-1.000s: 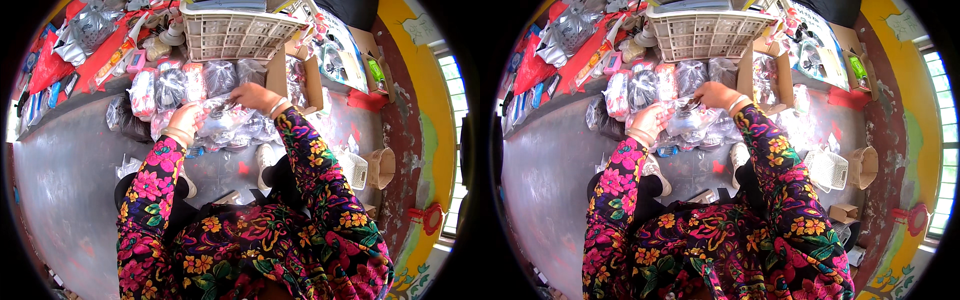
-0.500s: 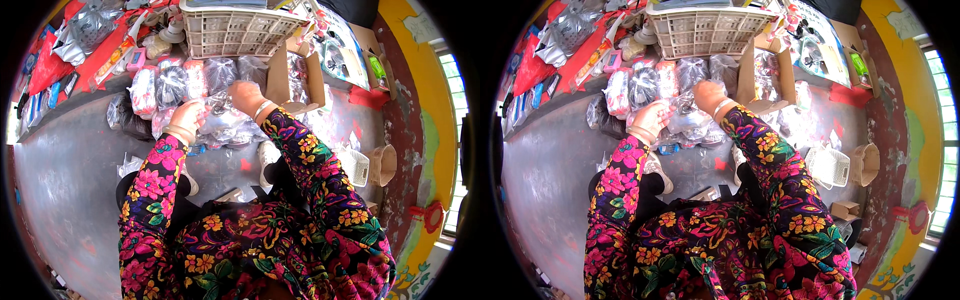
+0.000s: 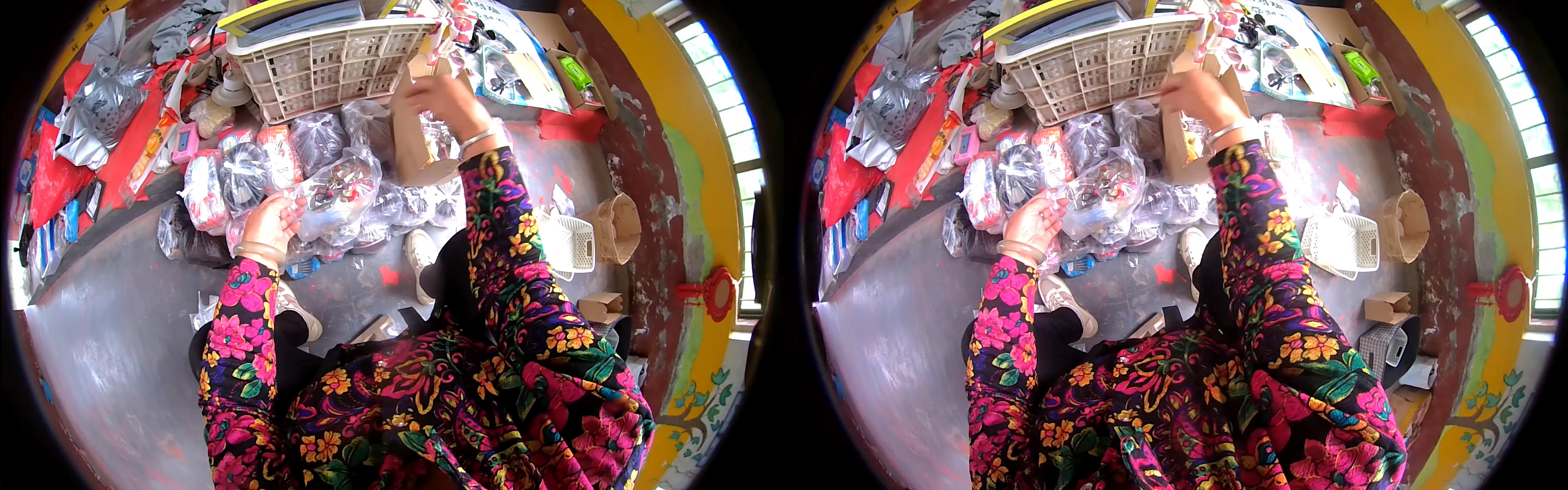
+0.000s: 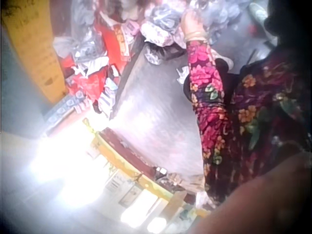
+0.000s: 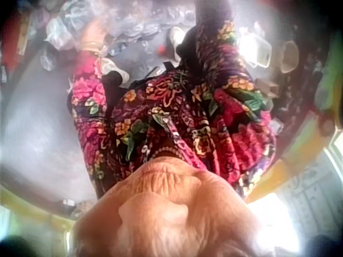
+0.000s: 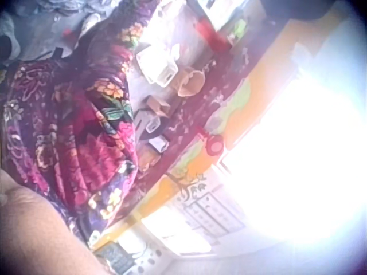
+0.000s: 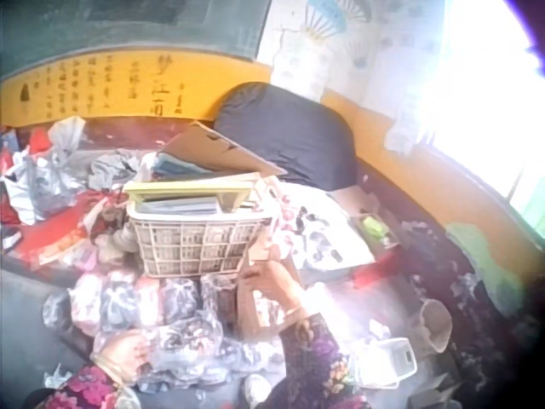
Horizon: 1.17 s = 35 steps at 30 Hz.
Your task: The person sits on the floor and sorts small items from a plastic bag into a cardboard box. They repeatedly pick up small objects, inspect them, and place them into the box.
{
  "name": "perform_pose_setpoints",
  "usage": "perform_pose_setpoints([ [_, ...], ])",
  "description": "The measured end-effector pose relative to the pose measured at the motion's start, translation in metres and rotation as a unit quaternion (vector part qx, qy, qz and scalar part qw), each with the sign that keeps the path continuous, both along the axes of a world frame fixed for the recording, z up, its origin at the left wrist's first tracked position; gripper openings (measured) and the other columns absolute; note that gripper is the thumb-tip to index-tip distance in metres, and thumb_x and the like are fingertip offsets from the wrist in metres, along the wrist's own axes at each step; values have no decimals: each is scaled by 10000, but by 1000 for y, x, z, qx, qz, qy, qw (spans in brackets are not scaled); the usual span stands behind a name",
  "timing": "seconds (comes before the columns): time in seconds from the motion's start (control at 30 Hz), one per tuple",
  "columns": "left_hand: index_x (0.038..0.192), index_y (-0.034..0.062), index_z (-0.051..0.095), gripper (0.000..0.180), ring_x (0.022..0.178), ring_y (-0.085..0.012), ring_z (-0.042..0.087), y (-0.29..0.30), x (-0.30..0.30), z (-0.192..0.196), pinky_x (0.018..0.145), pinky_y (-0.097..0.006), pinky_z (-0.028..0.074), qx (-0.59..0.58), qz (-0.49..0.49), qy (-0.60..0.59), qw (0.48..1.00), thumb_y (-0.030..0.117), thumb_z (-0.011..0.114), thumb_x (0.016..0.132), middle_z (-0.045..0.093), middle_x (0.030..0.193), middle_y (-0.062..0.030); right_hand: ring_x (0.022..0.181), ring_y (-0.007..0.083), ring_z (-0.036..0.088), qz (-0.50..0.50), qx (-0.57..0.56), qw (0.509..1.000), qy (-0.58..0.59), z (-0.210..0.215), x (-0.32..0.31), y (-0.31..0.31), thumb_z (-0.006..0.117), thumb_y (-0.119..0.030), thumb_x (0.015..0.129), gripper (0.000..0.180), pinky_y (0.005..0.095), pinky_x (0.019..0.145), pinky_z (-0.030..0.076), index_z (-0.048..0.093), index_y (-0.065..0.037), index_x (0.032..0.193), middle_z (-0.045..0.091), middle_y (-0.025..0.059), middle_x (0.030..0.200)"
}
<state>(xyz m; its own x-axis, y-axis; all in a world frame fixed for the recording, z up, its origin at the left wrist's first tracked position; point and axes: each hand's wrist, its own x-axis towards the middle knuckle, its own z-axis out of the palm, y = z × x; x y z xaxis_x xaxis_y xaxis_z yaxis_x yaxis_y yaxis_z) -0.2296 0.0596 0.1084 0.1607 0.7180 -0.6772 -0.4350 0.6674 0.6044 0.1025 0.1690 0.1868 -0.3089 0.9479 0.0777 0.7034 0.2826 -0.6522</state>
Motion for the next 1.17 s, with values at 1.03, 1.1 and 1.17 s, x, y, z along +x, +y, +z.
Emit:
perform_pose_setpoints([
  [1.03,1101,105,473,273,808,-140,555,-2,7,1,687,-263,404,37,-24,41,998,159,464,834,605,925,-58,761,288,599,92,66,993,17,-28,-65,-22,538,-129,728,210,343,685,478,590,-45,914,605,160,830],
  [1.1,1102,106,472,274,814,-147,556,-3,10,7,694,-278,404,38,-23,41,998,165,469,834,605,924,-54,812,293,592,206,82,967,-124,-53,-95,-23,525,-148,738,205,346,732,466,589,-70,916,602,157,877],
  [1.17,1125,118,451,309,823,-152,558,-2,5,-2,695,-294,405,32,-22,42,998,186,492,826,604,946,-63,824,292,592,211,31,959,-186,-66,-117,-30,519,-183,740,258,358,759,458,565,-73,969,600,175,878],
])
